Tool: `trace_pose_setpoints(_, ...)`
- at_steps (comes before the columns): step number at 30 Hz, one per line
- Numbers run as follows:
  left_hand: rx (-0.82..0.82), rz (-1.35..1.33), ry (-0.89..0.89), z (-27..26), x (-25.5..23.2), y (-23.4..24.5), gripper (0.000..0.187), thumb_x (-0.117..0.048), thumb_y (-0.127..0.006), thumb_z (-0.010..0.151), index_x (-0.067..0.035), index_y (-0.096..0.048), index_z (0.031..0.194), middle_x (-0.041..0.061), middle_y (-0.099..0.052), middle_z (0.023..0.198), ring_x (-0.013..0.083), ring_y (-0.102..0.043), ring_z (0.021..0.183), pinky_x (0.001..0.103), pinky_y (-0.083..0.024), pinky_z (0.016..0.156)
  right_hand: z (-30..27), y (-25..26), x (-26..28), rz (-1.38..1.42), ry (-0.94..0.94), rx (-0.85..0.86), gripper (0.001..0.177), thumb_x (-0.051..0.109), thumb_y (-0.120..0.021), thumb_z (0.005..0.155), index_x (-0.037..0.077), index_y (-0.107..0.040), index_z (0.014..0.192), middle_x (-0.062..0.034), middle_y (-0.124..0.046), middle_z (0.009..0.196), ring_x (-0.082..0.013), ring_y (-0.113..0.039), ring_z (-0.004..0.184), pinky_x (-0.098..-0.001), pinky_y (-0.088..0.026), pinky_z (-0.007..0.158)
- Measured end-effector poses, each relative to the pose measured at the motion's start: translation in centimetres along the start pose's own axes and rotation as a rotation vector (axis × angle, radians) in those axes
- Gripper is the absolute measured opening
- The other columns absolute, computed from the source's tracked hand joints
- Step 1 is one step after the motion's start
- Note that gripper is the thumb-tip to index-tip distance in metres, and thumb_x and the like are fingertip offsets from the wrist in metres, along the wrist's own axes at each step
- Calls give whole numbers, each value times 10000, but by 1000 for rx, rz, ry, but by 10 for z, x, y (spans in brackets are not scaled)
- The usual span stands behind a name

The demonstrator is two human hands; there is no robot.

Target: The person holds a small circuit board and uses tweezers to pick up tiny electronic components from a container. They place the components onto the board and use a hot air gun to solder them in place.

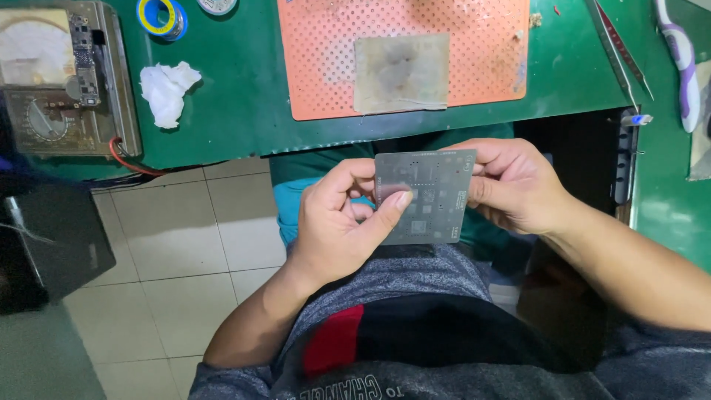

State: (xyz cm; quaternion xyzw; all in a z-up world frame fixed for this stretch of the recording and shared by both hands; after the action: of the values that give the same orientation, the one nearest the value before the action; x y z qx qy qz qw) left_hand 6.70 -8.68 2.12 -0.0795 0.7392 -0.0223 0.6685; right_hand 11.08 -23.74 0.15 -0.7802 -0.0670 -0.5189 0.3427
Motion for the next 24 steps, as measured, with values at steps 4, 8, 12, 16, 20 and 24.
trace_pose_setpoints(4, -4, -5, 10, -1, 1, 0, 184, -22, -658, 720, 18, -575, 879, 107, -613, 672, 50, -510, 554, 174, -534, 440, 0, 0, -2, 4, -11, 3, 309, 16, -573, 753, -102, -538, 1037, -168, -644, 767, -99, -556, 574, -203, -464, 536)
trace_pose_setpoints(8, -8, -23, 18, -2, 2, 0, 184, -24, -654, 723, 14, -572, 884, 105, -617, 676, 36, -493, 563, 161, -521, 428, -1, 0, -4, 46, -2, 32, 305, 6, -565, 757, -100, -538, 1042, -171, -647, 815, -100, -573, 643, -223, -491, 601)
trace_pose_setpoints(12, -13, -24, 19, -2, 1, -1, 184, -18, -655, 719, 16, -569, 879, 110, -618, 679, 44, -498, 559, 168, -520, 424, -1, 2, -5, 65, -7, 38, 303, -7, -562, 752, -108, -539, 1036, -197, -647, 829, -137, -600, 658, -254, -508, 617)
trace_pose_setpoints(16, -10, -22, 17, -2, 1, 0, 184, -21, -657, 718, 16, -568, 875, 114, -620, 677, 48, -507, 552, 168, -518, 424, -1, 1, -5, 82, -10, 36, 299, -10, -559, 755, -115, -534, 1034, -200, -646, 826, -142, -605, 682, -265, -511, 630)
trace_pose_setpoints(20, -3, -13, 12, -2, 0, -1, 185, -22, -656, 719, 17, -565, 875, 115, -619, 667, 46, -504, 546, 167, -515, 420, -1, 0, -4, 81, -2, 23, 285, -11, -566, 750, -110, -546, 1017, -181, -648, 792, -121, -594, 661, -264, -517, 628)
trace_pose_setpoints(24, -5, -21, 14, -2, 1, -1, 190, -17, -657, 715, 20, -560, 875, 117, -619, 668, 46, -506, 548, 170, -518, 422, -3, 4, -8, 84, -7, 8, 286, -15, -566, 752, -115, -543, 1019, -167, -647, 774, -91, -569, 654, -261, -520, 626)
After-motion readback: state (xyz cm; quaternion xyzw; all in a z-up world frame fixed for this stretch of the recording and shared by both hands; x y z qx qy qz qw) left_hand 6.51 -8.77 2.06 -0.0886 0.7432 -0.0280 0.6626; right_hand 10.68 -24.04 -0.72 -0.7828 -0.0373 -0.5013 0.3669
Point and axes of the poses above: each hand's wrist, its own z-axis towards the middle knuckle, its own y-axis out of the back of the hand, x = y × z, the point moved 6 cm from there along z, towards the middle knuckle
